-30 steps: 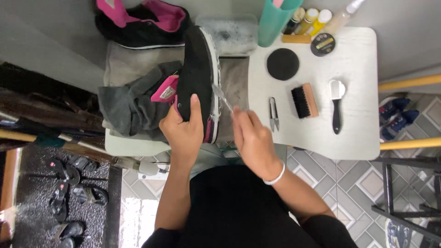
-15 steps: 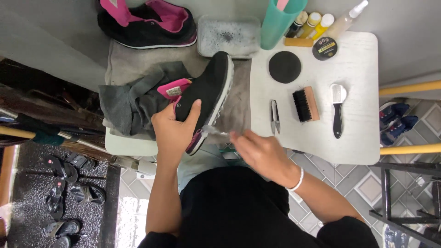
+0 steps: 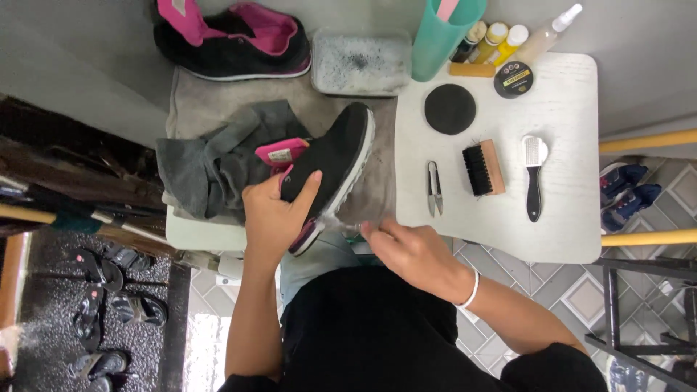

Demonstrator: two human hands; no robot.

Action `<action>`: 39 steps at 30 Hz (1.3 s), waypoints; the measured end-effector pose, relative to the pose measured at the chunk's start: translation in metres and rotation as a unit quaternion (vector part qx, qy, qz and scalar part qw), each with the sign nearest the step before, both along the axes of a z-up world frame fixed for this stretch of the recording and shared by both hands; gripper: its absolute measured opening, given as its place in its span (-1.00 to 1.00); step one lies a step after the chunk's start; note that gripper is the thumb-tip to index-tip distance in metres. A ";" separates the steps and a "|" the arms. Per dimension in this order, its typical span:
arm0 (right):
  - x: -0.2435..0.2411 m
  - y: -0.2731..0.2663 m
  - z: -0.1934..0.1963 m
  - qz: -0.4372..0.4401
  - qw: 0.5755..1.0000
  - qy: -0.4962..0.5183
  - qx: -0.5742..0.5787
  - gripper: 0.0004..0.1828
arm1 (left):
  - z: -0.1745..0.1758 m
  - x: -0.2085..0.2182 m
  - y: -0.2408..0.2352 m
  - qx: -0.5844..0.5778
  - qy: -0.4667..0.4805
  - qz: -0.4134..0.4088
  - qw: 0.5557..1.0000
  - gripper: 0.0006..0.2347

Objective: The person cleans the white sole of a black and pink sneaker using a small brush. They repeatedly dip the brush into a container of soapy water and scrub the shoe's edge and sole. The person rotates the shoe to access different areas during the cleaning process.

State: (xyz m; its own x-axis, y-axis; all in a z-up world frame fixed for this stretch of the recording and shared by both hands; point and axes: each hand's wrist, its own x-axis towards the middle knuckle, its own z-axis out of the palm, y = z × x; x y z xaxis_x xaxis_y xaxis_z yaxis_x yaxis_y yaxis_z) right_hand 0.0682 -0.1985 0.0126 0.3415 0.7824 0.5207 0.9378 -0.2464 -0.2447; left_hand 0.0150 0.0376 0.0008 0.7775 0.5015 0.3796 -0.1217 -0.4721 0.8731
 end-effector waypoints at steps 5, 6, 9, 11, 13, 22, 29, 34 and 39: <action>0.029 -0.008 -0.007 -0.023 0.999 -0.014 -0.018 -0.88 | 0.000 -0.006 -0.002 -0.005 0.028 -0.008 1.000 -0.42; 0.028 -0.004 -0.010 -0.007 0.996 -0.080 -0.034 -0.91 | -0.002 -0.002 0.003 0.007 0.021 -0.020 1.000 -0.42; 0.010 0.000 0.005 0.008 0.999 0.039 -0.007 -0.81 | 0.012 -0.006 -0.009 -0.032 0.030 -0.003 0.999 -0.45; 0.038 -0.011 -0.006 -0.028 0.999 0.028 0.012 -0.81 | 0.006 -0.006 -0.007 -0.046 0.033 -0.007 0.998 -0.45; 0.038 -0.014 -0.012 -0.051 0.998 0.016 0.032 -0.80 | -0.001 -0.013 -0.007 -0.058 0.034 0.002 0.998 -0.45; 0.038 -0.013 -0.007 -0.041 0.994 0.082 0.055 -0.72 | -0.035 -0.019 -0.002 -0.173 0.092 0.000 0.981 -0.58; 0.031 -0.018 0.003 -0.020 0.999 0.013 0.025 -0.80 | -0.029 -0.023 -0.005 -0.130 0.075 -0.029 0.988 -0.52; 0.044 -0.021 0.006 -0.009 0.999 0.030 0.041 -0.84 | -0.020 -0.023 -0.009 -0.133 0.063 -0.023 0.989 -0.50; 0.031 -0.014 0.026 0.000 0.998 0.047 0.051 -0.64 | -0.009 -0.023 -0.009 -0.100 0.043 -0.023 0.994 -0.46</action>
